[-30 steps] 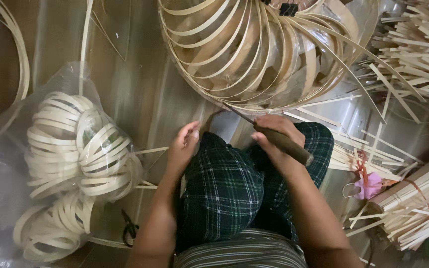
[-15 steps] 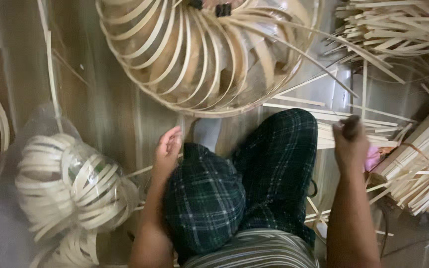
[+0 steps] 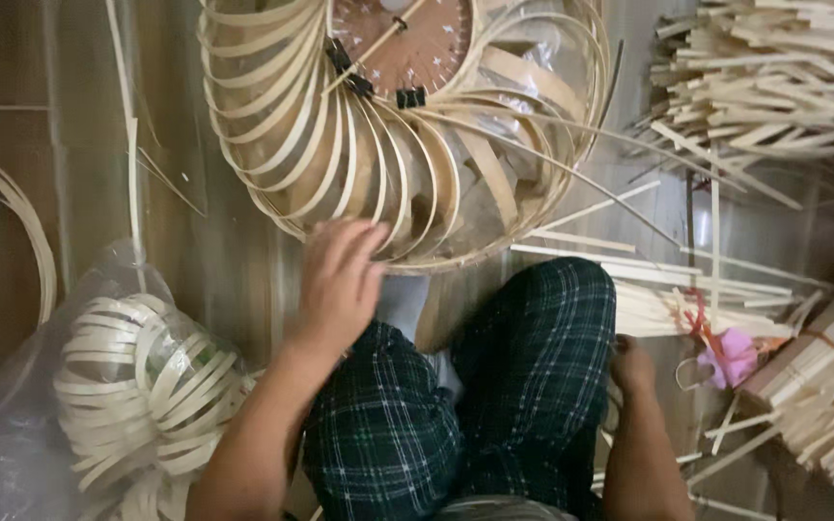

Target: The person attaches thin bamboo strips to a circular wooden base using glue and clamps, then trims the excess length with a knife.

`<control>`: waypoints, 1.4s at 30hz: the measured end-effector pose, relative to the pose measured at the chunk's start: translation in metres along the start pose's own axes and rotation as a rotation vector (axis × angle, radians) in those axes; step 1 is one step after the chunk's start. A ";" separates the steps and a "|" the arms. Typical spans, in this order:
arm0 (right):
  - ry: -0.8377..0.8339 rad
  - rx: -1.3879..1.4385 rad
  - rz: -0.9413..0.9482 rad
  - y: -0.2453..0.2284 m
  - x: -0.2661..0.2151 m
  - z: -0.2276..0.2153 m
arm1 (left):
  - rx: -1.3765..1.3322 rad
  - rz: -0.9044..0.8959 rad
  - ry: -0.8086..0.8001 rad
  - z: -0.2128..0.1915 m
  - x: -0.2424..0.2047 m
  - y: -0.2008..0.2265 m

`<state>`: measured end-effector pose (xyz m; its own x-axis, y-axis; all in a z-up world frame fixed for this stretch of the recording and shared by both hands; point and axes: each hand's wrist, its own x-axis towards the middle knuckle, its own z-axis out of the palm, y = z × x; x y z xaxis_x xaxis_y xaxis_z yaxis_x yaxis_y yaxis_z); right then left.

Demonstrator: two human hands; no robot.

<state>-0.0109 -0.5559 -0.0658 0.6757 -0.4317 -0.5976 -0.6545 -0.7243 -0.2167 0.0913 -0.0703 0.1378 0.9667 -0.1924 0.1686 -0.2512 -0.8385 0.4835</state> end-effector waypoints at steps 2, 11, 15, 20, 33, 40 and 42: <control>0.125 -0.042 -0.033 -0.004 0.007 -0.025 | 0.147 0.091 -0.031 0.009 0.025 0.008; 0.546 0.561 -0.734 -0.183 -0.018 -0.166 | 0.267 0.271 0.087 0.042 0.098 0.012; 0.287 0.360 -1.170 -0.330 -0.051 -0.162 | 0.306 0.273 0.103 0.047 0.099 0.002; 0.230 0.137 -1.363 -0.455 -0.079 -0.149 | 0.171 0.228 0.063 0.053 0.098 -0.002; 0.169 0.266 -1.072 -0.480 -0.044 -0.154 | 0.155 0.248 0.091 0.046 0.094 0.000; 0.521 0.104 -1.378 -0.424 -0.069 -0.149 | 0.181 0.225 0.133 0.048 0.093 0.001; 0.479 -0.016 -1.401 -0.409 -0.075 -0.145 | 0.172 0.232 0.120 0.048 0.092 0.000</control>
<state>0.2553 -0.3054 0.1797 0.7861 0.4773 0.3926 0.6111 -0.6953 -0.3782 0.1826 -0.1129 0.1119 0.8695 -0.3357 0.3623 -0.4425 -0.8553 0.2696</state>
